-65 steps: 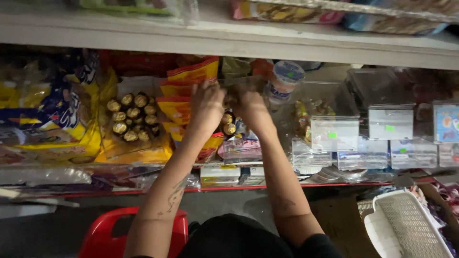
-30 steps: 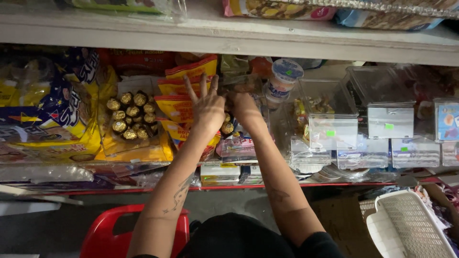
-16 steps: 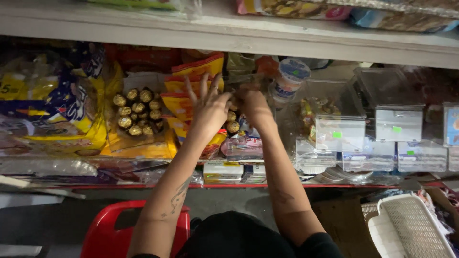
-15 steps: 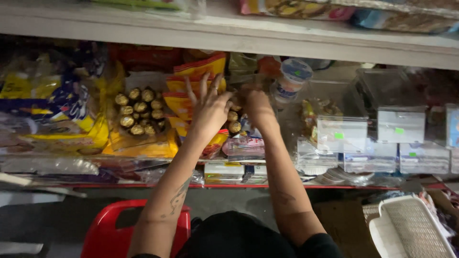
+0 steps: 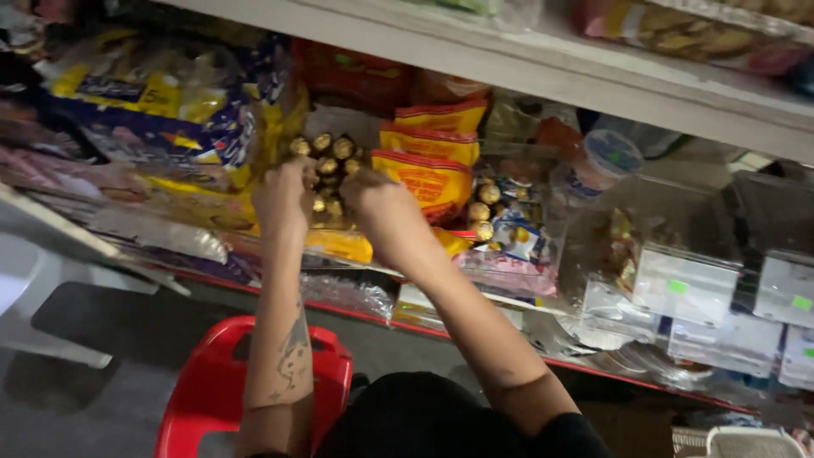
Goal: The person arranges small blue and green boxes in a white plastic basket. They then move to a shelf and organize various snack items, including chocolate balls and packaged chips, by hand.
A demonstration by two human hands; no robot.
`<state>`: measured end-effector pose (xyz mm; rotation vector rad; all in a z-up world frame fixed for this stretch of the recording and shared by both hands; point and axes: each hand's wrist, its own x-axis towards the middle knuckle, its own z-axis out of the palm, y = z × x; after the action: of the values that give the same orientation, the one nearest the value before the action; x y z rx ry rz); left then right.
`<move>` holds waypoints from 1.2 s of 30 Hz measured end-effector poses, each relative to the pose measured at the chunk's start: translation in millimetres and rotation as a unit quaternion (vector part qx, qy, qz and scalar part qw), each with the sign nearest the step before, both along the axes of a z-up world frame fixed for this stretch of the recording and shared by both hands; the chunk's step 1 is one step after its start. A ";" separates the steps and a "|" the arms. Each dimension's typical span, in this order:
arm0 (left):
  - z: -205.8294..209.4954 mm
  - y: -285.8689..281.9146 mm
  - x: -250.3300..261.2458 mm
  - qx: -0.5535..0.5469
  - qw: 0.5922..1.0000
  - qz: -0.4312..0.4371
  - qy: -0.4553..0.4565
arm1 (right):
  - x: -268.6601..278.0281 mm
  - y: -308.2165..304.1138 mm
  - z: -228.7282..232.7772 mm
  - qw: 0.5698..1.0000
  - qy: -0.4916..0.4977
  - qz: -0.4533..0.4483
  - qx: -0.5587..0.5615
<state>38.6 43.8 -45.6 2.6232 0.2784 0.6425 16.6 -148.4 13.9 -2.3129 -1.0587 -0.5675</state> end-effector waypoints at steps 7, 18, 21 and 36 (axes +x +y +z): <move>-29.9 1.5 -2.4 0.061 0.997 -0.005 0.045 | 68.8 76.4 -111.1 0.977 0.069 -0.078 -0.186; -19.8 -4.1 -0.6 0.034 0.994 0.017 0.105 | 91.5 91.0 -142.3 0.956 0.054 -0.131 -0.258; -6.4 -4.2 -6.2 0.014 0.995 0.027 0.098 | 82.0 86.0 -114.6 0.939 0.107 -0.095 -0.311; 6.3 0.9 -12.8 -0.147 0.989 -0.013 -0.024 | 46.4 58.6 -39.1 0.953 0.136 -0.079 -0.259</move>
<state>25.8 44.7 -39.3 2.3241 0.3005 0.6043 63.0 -89.8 -25.2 -2.8446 -0.9766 -0.0082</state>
